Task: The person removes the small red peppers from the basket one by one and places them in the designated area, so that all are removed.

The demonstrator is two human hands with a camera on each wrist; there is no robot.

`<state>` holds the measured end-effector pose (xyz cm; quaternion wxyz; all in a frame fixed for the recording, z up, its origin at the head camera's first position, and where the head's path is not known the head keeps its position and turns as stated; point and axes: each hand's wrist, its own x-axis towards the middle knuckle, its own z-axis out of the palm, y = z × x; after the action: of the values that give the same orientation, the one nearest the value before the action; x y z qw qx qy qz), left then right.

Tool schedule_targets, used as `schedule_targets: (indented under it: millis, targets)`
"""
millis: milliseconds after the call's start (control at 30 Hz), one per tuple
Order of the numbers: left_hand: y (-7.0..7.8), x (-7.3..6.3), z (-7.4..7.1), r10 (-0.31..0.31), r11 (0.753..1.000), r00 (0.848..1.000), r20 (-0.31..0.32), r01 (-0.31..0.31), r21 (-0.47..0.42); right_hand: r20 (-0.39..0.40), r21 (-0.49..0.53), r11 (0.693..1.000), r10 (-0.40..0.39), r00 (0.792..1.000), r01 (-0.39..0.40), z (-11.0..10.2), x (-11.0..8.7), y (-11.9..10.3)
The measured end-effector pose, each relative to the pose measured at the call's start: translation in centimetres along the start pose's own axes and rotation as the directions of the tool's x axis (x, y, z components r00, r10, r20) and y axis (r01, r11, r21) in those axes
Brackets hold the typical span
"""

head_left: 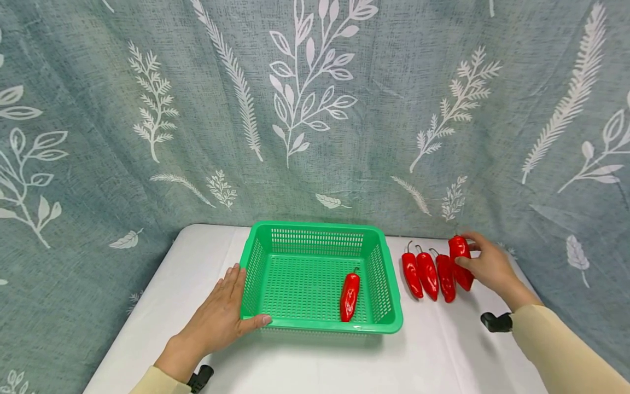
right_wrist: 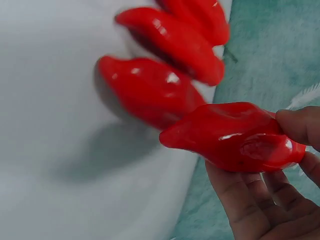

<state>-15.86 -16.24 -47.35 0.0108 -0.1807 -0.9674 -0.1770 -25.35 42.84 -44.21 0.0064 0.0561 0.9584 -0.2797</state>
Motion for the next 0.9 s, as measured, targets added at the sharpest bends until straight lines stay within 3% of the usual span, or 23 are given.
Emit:
schedule_targets:
  millis: [433, 900]
  targets:
    - [-0.1, 0.0, 0.1, -0.005, 1.000, 1.000, 0.007, 0.005, -0.009, 0.056, 0.007, 0.987, 0.161, 0.985, -0.162, 0.8, 0.7, 3.8]
    - [-0.1, 0.0, 0.3, -0.011, 1.000, 1.000, 0.008, 0.011, -0.017, 0.067, -0.040, 0.979, 0.200, 0.978, -0.197, 2.3, 1.4, 4.6]
